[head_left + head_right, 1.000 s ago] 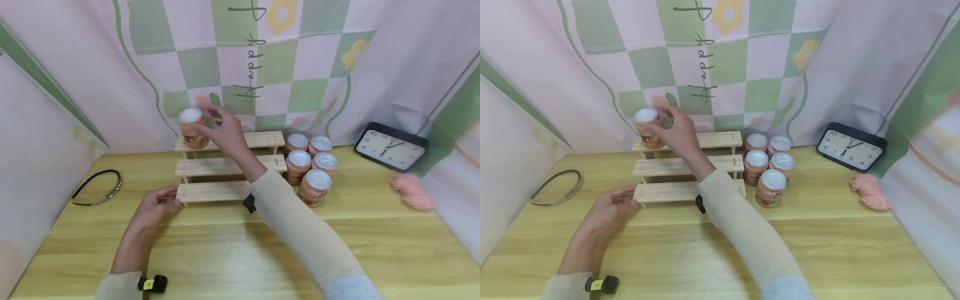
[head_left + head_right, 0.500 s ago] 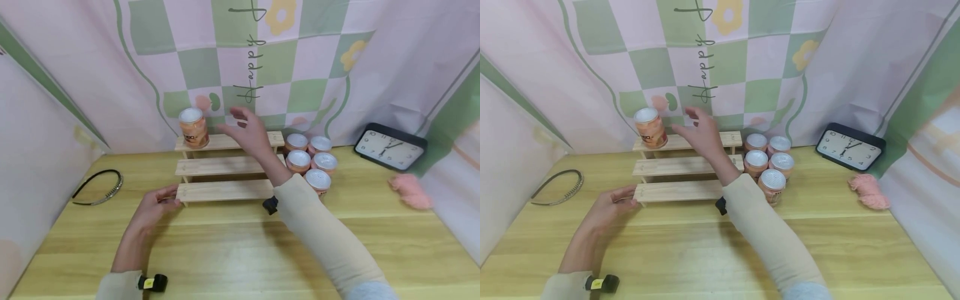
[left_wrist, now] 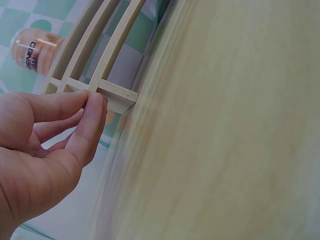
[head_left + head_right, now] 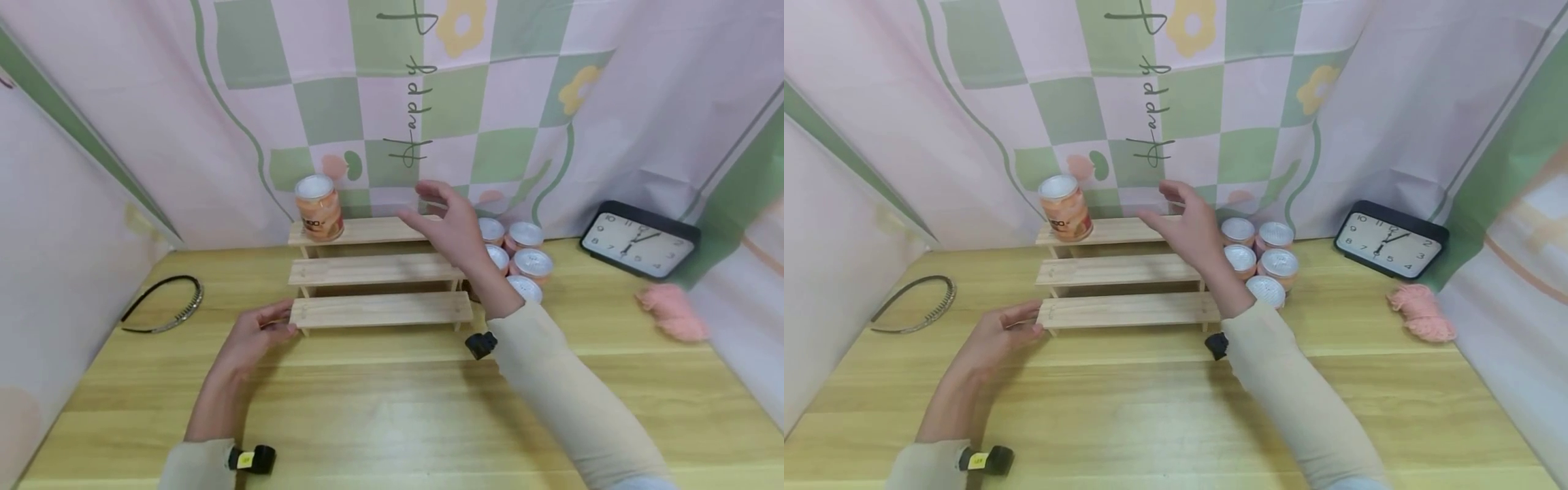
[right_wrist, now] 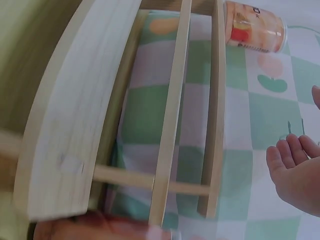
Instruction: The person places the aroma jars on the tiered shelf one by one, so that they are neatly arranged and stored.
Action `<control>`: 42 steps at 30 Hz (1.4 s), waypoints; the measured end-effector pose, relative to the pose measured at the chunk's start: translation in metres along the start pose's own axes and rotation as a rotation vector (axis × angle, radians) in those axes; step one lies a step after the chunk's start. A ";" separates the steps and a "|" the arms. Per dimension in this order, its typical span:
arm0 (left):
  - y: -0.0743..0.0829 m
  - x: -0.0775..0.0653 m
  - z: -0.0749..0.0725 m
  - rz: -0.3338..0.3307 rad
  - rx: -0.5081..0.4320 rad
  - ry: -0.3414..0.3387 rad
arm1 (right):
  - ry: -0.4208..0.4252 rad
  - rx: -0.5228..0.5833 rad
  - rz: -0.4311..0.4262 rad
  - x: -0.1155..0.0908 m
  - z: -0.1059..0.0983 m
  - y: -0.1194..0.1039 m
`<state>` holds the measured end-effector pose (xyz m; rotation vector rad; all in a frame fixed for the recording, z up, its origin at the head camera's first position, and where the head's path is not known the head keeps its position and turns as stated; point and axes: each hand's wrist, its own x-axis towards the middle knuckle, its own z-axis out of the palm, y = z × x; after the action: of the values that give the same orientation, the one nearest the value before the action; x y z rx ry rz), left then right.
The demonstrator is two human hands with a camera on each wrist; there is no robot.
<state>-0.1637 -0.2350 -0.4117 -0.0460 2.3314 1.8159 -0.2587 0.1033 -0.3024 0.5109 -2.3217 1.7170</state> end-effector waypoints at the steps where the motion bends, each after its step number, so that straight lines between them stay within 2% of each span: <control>1: -0.001 0.000 0.000 -0.005 0.001 0.004 | 0.000 -0.005 0.002 -0.001 -0.002 0.000; 9: -0.005 -0.002 0.000 -0.020 0.000 0.011 | -0.015 -0.029 0.077 -0.022 -0.026 0.001; 16: -0.004 -0.001 0.001 0.005 0.003 0.003 | -0.005 -0.118 0.032 -0.035 -0.049 0.010; 21: -0.002 -0.001 0.002 -0.002 -0.003 0.000 | -0.010 -0.171 0.078 -0.046 -0.065 0.020; 26: 0.000 0.000 0.002 -0.004 0.002 0.004 | -0.030 -0.174 0.125 -0.056 -0.080 0.028; 34: 0.002 0.000 0.003 -0.005 -0.010 0.007 | -0.067 -0.257 0.101 -0.067 -0.100 0.038; 42: 0.002 0.000 0.002 0.000 -0.010 0.007 | -0.082 -0.250 0.144 -0.079 -0.116 0.042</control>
<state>-0.1640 -0.2325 -0.4106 -0.0543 2.3265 1.8304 -0.2071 0.2374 -0.3338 0.3816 -2.6411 1.4561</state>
